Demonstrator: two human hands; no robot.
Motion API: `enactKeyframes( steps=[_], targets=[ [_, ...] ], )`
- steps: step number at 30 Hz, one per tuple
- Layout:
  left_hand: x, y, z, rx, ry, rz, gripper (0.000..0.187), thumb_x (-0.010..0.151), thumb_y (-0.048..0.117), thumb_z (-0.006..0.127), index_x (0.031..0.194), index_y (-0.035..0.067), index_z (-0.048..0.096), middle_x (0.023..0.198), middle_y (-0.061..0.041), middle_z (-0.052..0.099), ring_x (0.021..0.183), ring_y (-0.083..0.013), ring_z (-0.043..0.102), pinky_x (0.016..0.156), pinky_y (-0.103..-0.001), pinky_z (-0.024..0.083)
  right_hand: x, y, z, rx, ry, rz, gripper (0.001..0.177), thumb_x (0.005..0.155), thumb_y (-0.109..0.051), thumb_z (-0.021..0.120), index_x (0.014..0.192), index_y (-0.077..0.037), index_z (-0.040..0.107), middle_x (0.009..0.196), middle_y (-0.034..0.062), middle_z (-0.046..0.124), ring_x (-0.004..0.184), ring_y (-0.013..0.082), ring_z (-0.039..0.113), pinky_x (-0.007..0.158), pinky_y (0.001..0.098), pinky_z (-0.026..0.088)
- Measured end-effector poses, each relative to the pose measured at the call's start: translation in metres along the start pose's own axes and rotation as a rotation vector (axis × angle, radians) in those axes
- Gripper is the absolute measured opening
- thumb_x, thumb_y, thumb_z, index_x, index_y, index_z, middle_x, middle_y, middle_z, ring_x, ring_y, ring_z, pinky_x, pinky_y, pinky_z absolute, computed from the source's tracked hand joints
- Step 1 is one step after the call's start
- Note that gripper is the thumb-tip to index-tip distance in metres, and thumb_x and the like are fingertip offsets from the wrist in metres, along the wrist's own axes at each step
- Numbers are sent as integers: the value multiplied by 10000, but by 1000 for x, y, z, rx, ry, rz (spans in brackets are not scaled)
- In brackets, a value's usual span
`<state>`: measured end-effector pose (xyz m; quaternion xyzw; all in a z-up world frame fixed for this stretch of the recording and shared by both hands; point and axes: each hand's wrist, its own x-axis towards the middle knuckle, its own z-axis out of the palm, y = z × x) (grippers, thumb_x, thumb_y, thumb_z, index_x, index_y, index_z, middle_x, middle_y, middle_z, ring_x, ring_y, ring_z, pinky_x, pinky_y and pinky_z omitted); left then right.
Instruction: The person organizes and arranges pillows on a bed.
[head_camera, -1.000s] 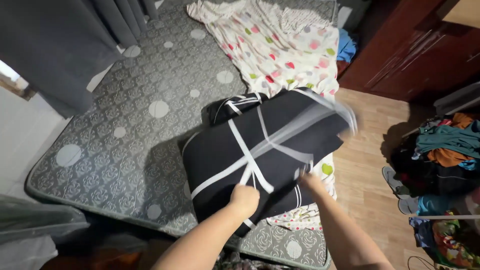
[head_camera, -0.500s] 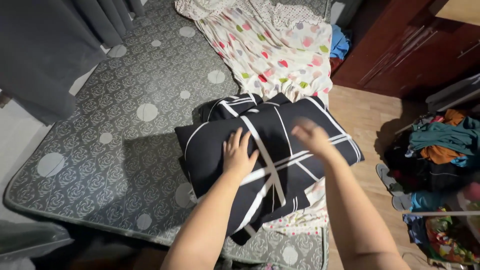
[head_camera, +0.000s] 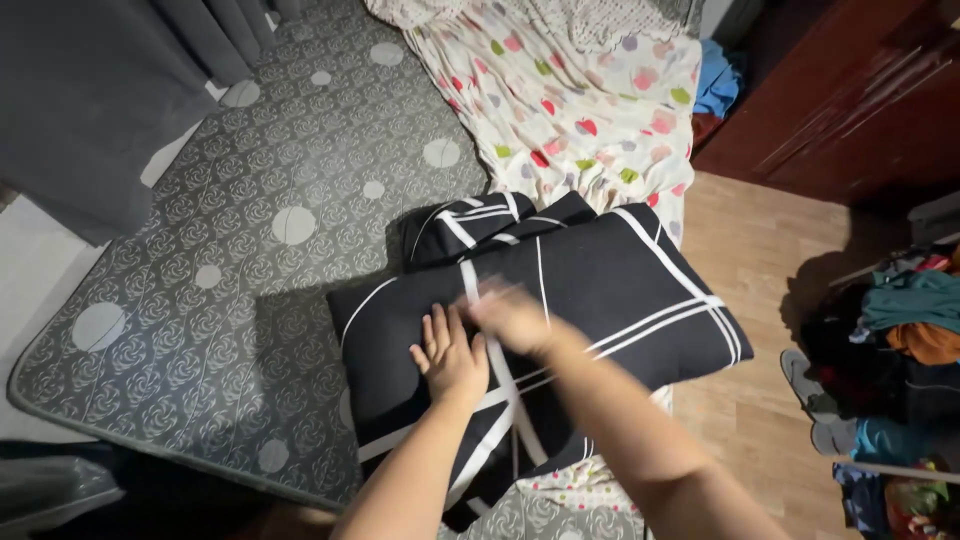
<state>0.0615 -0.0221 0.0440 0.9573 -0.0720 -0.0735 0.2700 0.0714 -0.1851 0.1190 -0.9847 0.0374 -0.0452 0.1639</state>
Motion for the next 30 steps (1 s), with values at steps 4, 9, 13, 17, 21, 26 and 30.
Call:
enactKeyframes(
  steps=[4,9,13,17,21,26,30],
  targets=[
    [1,-20,6,403,-49,116,698,992,445,478,1577,118,285,1712,-142,144,1571,-373,83,1203,-602,26,-10,-42,23,1373,-739,-344,716,1100,-592,320,1434,-4,554,1426,165,647,1339,294,552,1183,400,317],
    [-12,-11,-8,80,13,-61,722,966,436,496,1587,143,274,1695,-74,185,1564,-274,103,1207,-628,41,25,100,-17,1435,-692,44,669,995,-569,289,1415,-103,523,1307,97,703,1127,238,716,915,376,569],
    [-11,-6,-2,107,-37,-60,728,964,444,487,1586,144,254,1701,-74,122,1564,-277,53,1205,-614,14,33,196,-8,414,533,604,307,1005,-238,588,1171,12,653,1062,215,673,948,337,622,869,475,499],
    [-11,-13,6,126,-34,-53,715,984,446,454,1595,135,251,1703,-69,89,1569,-277,40,1203,-619,9,16,128,-13,1697,-63,108,533,1040,-363,604,1365,59,586,1324,234,607,1235,336,582,1106,450,462],
    [-10,-19,8,136,-28,-53,723,975,447,453,1596,138,250,1707,-68,93,1563,-268,50,1201,-613,14,25,124,-72,1059,-411,106,374,924,-252,570,1170,4,688,1124,175,719,1037,279,696,950,415,567],
    [-10,-17,9,133,-43,-54,726,975,446,445,1597,137,232,1699,-86,84,1560,-302,30,1190,-632,2,32,293,23,111,1094,481,492,981,-126,613,1408,110,552,1474,334,496,1353,467,461,1136,538,364],
    [-7,-25,23,84,1,-35,718,974,421,469,1580,94,266,1687,-132,125,1550,-337,73,1169,-655,25,57,164,36,-193,591,548,573,993,-325,652,1420,38,535,1541,362,367,1430,504,350,1158,621,258]
  ],
)
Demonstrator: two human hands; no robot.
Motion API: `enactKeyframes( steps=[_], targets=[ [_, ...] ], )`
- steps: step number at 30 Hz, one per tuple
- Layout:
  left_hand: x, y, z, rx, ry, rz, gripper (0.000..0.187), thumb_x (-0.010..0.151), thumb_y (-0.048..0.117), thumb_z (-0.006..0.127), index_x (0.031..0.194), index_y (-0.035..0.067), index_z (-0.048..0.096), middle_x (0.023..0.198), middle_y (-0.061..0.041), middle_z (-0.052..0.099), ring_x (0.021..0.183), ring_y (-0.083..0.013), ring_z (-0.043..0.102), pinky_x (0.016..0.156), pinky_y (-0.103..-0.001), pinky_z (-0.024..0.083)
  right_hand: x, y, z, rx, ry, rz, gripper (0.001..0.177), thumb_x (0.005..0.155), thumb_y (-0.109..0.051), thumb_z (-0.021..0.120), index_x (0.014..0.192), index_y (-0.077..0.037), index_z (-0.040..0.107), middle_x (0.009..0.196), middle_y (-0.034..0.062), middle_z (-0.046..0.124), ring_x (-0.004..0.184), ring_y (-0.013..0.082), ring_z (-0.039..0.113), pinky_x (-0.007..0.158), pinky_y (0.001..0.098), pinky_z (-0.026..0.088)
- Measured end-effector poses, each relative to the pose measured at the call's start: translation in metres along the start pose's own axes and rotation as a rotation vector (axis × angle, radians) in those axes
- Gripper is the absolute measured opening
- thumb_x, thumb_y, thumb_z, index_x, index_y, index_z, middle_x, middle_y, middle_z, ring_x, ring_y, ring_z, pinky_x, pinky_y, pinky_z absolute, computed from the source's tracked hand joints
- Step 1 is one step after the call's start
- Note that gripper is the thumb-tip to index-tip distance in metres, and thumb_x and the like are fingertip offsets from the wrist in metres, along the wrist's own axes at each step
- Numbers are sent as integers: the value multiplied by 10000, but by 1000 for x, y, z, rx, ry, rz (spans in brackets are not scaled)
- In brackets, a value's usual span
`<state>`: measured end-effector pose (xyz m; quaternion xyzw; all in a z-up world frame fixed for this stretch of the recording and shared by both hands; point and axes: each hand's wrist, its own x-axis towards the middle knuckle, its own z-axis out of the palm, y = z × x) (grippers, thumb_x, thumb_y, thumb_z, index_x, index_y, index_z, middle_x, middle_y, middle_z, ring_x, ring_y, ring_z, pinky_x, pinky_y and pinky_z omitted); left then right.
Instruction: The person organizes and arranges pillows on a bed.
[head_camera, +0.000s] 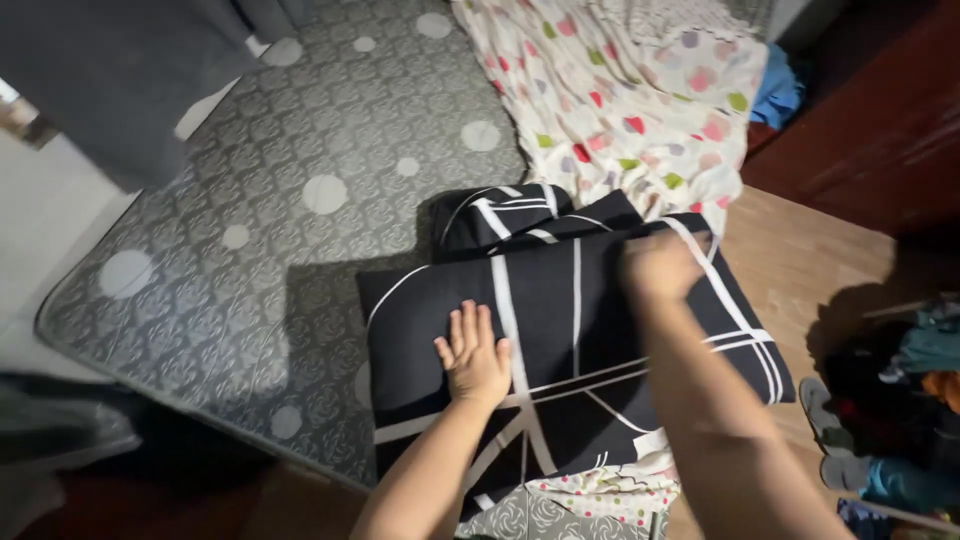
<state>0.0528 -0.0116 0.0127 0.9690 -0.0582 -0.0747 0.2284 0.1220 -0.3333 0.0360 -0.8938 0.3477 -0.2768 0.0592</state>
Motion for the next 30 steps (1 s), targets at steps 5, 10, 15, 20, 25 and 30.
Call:
enactKeyframes(
  steps=[5,10,15,20,25,30],
  targets=[
    [-20,-16,40,78,-93,845,638,927,342,576,1497,76,468,1596,-123,374,1491,-356,315,1247,-475,200,-127,-224,-66,330,-1269,-808,697,1002,-613,424,1454,-98,551,1577,163,424,1479,332,353,1206,452,271],
    [-40,6,-26,-124,-169,836,622,927,407,627,1488,163,519,1622,-106,406,1540,-333,323,1261,-529,225,-78,-240,-34,1148,-1884,-501,668,1073,-559,382,1501,-67,526,1464,142,600,1346,268,562,1133,390,433],
    [-51,-5,-34,-153,-73,734,668,928,435,642,1526,186,478,1670,-131,345,1551,-332,293,1214,-568,256,33,-142,-56,-256,-768,-501,483,991,-460,581,1373,-164,604,1316,155,627,1020,371,701,838,510,566],
    [-53,-7,-28,-168,-56,724,692,939,453,642,1548,184,452,1677,-135,324,1551,-353,293,1213,-591,245,2,-87,-2,-327,-564,72,907,892,-658,518,1473,30,411,1542,297,354,1436,484,301,1110,688,179],
    [-44,-3,-36,-49,-209,666,709,945,475,630,1552,173,423,1636,-154,330,1546,-360,261,1246,-589,186,-112,-230,-104,521,-1420,-437,715,956,-661,410,1396,-155,658,1489,139,601,1385,295,541,1158,412,384],
    [-35,-1,-38,56,-314,584,772,953,497,622,1580,138,350,1647,-184,256,1553,-362,185,1263,-558,132,-100,-151,-99,1900,-1951,49,863,1038,-694,372,1593,-35,427,1515,230,542,1362,405,527,1146,504,380]
  ],
)
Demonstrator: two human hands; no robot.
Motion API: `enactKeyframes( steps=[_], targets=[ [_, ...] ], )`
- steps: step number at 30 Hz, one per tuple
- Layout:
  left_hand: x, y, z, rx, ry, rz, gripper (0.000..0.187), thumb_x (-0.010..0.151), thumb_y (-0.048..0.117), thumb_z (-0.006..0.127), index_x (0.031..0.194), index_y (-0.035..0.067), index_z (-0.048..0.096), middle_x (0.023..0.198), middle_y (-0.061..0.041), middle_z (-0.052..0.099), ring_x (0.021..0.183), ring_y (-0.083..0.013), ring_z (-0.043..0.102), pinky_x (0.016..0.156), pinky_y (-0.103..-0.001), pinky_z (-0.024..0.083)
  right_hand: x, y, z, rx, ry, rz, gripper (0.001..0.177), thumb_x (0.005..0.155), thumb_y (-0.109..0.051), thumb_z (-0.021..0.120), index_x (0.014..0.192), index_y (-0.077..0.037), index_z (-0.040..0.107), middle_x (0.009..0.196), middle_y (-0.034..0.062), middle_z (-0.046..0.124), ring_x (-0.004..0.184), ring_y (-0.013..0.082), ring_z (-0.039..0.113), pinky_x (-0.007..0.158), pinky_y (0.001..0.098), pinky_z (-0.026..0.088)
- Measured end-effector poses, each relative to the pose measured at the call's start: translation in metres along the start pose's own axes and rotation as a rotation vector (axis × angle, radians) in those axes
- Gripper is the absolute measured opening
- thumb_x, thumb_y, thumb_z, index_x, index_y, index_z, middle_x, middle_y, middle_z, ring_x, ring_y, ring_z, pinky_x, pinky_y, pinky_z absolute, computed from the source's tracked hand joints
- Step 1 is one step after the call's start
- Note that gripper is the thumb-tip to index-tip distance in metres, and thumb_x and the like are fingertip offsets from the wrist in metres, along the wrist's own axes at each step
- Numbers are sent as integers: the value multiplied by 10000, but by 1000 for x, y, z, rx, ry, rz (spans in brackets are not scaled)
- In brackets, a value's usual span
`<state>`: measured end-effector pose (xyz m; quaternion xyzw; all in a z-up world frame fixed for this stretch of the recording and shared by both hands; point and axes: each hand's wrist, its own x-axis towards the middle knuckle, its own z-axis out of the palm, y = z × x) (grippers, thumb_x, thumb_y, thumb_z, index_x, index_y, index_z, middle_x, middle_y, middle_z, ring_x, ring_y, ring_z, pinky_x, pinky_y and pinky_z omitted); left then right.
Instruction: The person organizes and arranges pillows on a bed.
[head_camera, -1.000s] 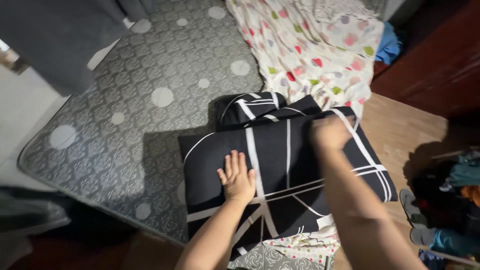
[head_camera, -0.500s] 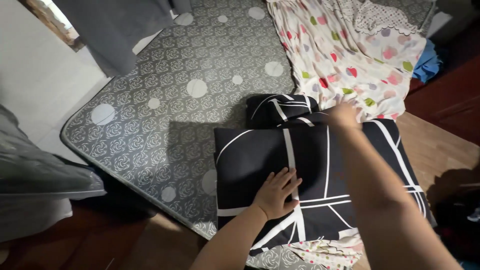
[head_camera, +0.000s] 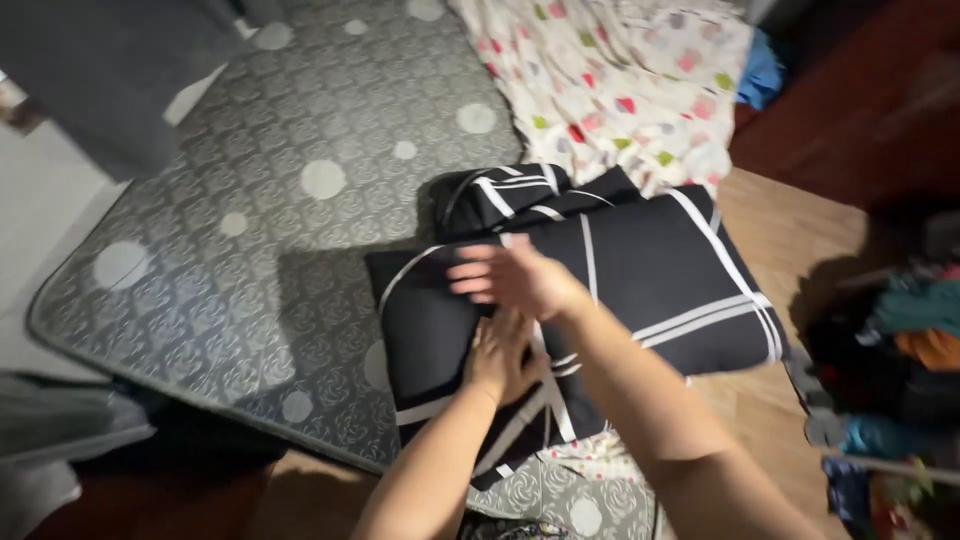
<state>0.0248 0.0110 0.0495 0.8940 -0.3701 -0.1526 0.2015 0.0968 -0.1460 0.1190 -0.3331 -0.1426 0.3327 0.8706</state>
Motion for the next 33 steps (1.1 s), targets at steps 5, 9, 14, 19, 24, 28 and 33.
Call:
enactKeyframes(
  steps=[5,9,14,19,24,28,33],
  targets=[
    [5,7,-12,-177,214,-157,813,903,482,607,1589,172,300,1686,-105,201,1554,-306,155,1235,-525,112,-262,-15,-145,-255,1457,-759,334,1148,-293,597,1320,-7,584,1020,79,621,861,199,617,756,353,543],
    [33,25,2,-109,215,-265,765,939,452,595,1583,168,296,1693,-104,182,1561,-313,130,1229,-548,101,-280,-13,-103,-1398,2124,-746,325,902,-41,572,1196,95,604,1141,205,665,972,334,672,816,426,574],
    [91,59,20,-4,269,-368,715,992,423,523,1622,190,278,1701,-165,123,1534,-414,86,1189,-585,118,-133,35,23,-1777,1067,-430,527,893,-127,627,1400,-4,551,1516,277,458,1469,484,352,1210,538,292],
    [84,54,9,18,255,-248,739,972,493,511,1603,195,265,1703,-124,107,1558,-351,78,1201,-612,100,-211,13,-10,-1782,1126,51,540,918,-295,620,1440,-163,572,1510,146,534,1415,337,470,1177,481,365],
    [73,25,3,76,172,-335,773,963,550,500,1611,217,240,1709,-107,88,1567,-337,58,1204,-631,87,-322,4,-112,-1786,1915,182,570,931,-292,598,1439,-40,541,1494,219,522,1377,385,484,1145,488,406],
    [73,7,19,97,168,-355,774,954,557,487,1606,226,237,1705,-93,86,1565,-330,46,1194,-634,71,-231,-24,-55,-2038,1744,-135,608,862,-258,688,1359,63,548,1425,298,511,1332,469,462,1104,558,389],
    [75,-4,24,117,185,-365,773,947,558,475,1607,237,235,1707,-79,84,1566,-318,47,1200,-627,65,-192,-38,-12,-2146,772,-38,638,784,-388,738,1362,-150,610,1498,174,481,1406,459,378,1086,656,303]
  ],
)
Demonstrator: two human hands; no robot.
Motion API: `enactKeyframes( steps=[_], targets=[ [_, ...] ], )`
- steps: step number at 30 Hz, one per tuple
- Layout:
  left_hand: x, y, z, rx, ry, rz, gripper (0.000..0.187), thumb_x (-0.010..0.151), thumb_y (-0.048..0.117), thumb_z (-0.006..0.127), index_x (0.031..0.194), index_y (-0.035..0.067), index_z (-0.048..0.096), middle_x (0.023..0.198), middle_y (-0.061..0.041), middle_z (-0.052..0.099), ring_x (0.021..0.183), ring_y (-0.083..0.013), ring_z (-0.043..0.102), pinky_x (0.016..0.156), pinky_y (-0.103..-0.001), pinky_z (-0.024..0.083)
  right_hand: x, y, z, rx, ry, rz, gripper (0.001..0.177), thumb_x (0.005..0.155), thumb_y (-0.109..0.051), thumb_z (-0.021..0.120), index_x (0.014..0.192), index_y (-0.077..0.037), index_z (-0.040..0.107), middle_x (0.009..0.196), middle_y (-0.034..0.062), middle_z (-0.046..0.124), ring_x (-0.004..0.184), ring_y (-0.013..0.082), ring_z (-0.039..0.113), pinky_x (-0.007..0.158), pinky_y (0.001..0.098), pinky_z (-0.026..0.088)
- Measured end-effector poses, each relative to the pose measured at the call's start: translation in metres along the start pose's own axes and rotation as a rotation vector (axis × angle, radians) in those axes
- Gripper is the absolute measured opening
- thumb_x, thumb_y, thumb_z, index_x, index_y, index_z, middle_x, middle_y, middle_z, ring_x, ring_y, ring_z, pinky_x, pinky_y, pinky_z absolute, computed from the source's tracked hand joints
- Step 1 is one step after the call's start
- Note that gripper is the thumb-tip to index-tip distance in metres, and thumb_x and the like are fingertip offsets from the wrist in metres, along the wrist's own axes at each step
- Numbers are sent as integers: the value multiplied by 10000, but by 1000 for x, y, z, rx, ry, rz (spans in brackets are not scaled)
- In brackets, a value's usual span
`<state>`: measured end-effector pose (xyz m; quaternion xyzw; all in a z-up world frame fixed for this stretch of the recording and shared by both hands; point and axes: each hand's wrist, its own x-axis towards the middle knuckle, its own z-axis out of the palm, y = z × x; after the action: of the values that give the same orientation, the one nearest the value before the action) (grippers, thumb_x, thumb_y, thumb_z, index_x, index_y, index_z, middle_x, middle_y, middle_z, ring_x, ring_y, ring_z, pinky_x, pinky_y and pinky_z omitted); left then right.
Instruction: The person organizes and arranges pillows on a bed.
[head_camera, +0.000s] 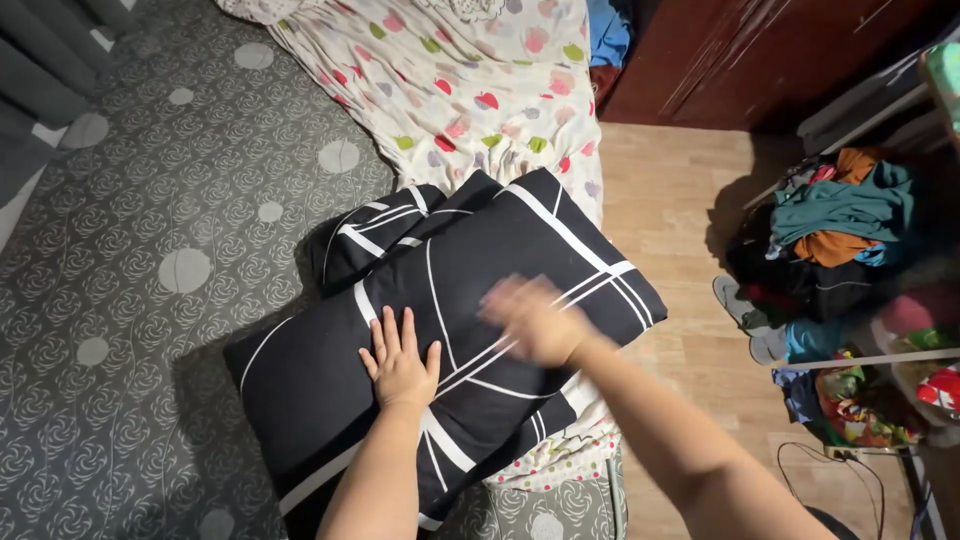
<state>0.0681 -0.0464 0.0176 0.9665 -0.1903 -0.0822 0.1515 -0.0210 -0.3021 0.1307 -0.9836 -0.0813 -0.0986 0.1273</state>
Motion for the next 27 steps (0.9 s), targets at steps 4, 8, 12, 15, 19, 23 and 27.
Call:
enactKeyframes(
  steps=[4,8,12,15,19,23,27],
  targets=[
    [2,1,1,33,-29,-9,767,961,562,456,1611,237,211,1707,-79,60,1563,-319,32,1202,-622,51,-16,98,36,36,302,1131,712,892,-434,648,1480,-56,511,1474,313,498,1382,489,448,1102,640,364],
    [8,5,3,59,-52,-20,767,962,568,443,1612,245,195,1707,-76,42,1565,-315,16,1199,-621,47,-5,31,4,371,179,717,543,954,-244,571,1491,-164,552,1377,193,611,1260,326,593,1127,459,486],
    [4,4,3,61,-54,-25,767,962,572,441,1613,251,193,1705,-74,41,1564,-312,16,1202,-621,48,-18,64,23,142,49,-170,630,773,-293,768,1351,-98,610,1404,196,563,1303,396,540,1017,527,408],
    [0,8,6,43,-48,-18,761,966,568,446,1611,251,197,1707,-71,42,1562,-314,20,1200,-625,51,-23,144,67,-15,-55,505,277,900,-130,664,1128,-262,749,1481,92,592,1196,309,624,1003,454,496],
    [2,5,7,40,-63,-27,779,953,566,469,1611,244,202,1704,-72,47,1561,-315,25,1196,-629,54,35,56,37,-2,331,499,632,806,-270,731,1387,-90,562,1394,212,541,1290,407,495,1053,537,408],
    [2,1,6,-2,-36,-21,775,944,553,496,1603,246,229,1705,-69,67,1561,-307,49,1201,-625,62,51,44,66,25,-275,-345,665,838,-370,759,1416,-116,550,1512,126,461,1367,347,418,1097,555,313],
    [-7,5,3,-27,-61,-24,764,946,537,509,1599,251,233,1704,-66,64,1561,-307,50,1205,-621,59,60,163,95,-186,131,616,603,922,-441,585,1424,-109,550,1517,197,476,1439,385,418,1179,520,351]
  ],
)
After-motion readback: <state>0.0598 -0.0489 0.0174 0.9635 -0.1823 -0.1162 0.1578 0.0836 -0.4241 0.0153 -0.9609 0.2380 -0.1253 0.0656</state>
